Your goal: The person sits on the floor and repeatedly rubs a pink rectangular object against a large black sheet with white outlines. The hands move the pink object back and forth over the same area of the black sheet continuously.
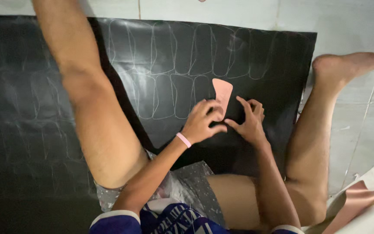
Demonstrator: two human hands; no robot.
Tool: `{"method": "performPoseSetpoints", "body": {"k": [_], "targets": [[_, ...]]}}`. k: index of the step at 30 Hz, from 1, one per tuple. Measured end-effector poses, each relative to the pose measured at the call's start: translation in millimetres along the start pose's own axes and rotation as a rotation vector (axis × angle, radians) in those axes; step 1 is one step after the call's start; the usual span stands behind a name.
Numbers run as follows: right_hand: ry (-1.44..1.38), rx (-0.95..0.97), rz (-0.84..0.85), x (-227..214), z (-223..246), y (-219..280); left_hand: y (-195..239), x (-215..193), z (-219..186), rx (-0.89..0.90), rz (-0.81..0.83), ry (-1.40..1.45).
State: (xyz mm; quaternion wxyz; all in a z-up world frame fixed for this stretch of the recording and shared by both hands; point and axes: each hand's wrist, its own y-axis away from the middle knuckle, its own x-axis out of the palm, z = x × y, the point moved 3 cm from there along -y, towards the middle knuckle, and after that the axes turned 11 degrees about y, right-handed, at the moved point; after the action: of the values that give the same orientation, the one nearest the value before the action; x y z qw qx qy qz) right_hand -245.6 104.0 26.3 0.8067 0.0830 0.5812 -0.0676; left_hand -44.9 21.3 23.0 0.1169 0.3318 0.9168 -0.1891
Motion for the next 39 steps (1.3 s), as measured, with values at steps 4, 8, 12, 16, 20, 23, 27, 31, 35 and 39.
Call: {"method": "performPoseSetpoints", "body": {"k": [4, 8, 12, 16, 20, 23, 27, 31, 35, 39], "targets": [[0.072, 0.025, 0.095, 7.6, 2.0, -4.4, -8.0, -17.8, 28.9, -0.227, -0.192, -0.14], [0.106, 0.026, 0.118, 10.2, 1.7, -13.2, -17.0, -27.0, 37.1, -0.234, -0.117, -0.179], [0.13, 0.025, 0.136, 15.1, -2.8, -7.8, -15.4, -21.1, 32.4, -0.283, -0.078, -0.2], [0.153, 0.016, 0.137, 17.9, -5.7, -10.9, -19.3, -21.7, 31.4, -0.28, -0.063, -0.209], [0.164, 0.003, 0.127, 18.4, -5.5, -10.2, -18.3, -21.8, 31.3, -0.277, -0.067, -0.221], [0.167, 0.006, 0.14, 18.9, -5.8, -10.8, -18.0, -20.5, 31.1, -0.257, -0.071, -0.226], [0.166, 0.001, 0.133, 19.0, -5.5, -10.3, -15.7, -19.8, 33.0, -0.256, -0.069, -0.225], [0.176, -0.012, 0.159, 18.8, -6.2, -9.8, -14.6, -18.8, 35.7, -0.253, -0.055, -0.231], [0.164, -0.016, 0.138, 17.2, -5.1, -9.4, -15.6, -19.9, 33.1, -0.244, -0.051, -0.239], [0.171, -0.018, 0.137, 17.8, -5.2, -9.3, -19.0, -23.2, 26.0, -0.261, -0.045, -0.222]]}}
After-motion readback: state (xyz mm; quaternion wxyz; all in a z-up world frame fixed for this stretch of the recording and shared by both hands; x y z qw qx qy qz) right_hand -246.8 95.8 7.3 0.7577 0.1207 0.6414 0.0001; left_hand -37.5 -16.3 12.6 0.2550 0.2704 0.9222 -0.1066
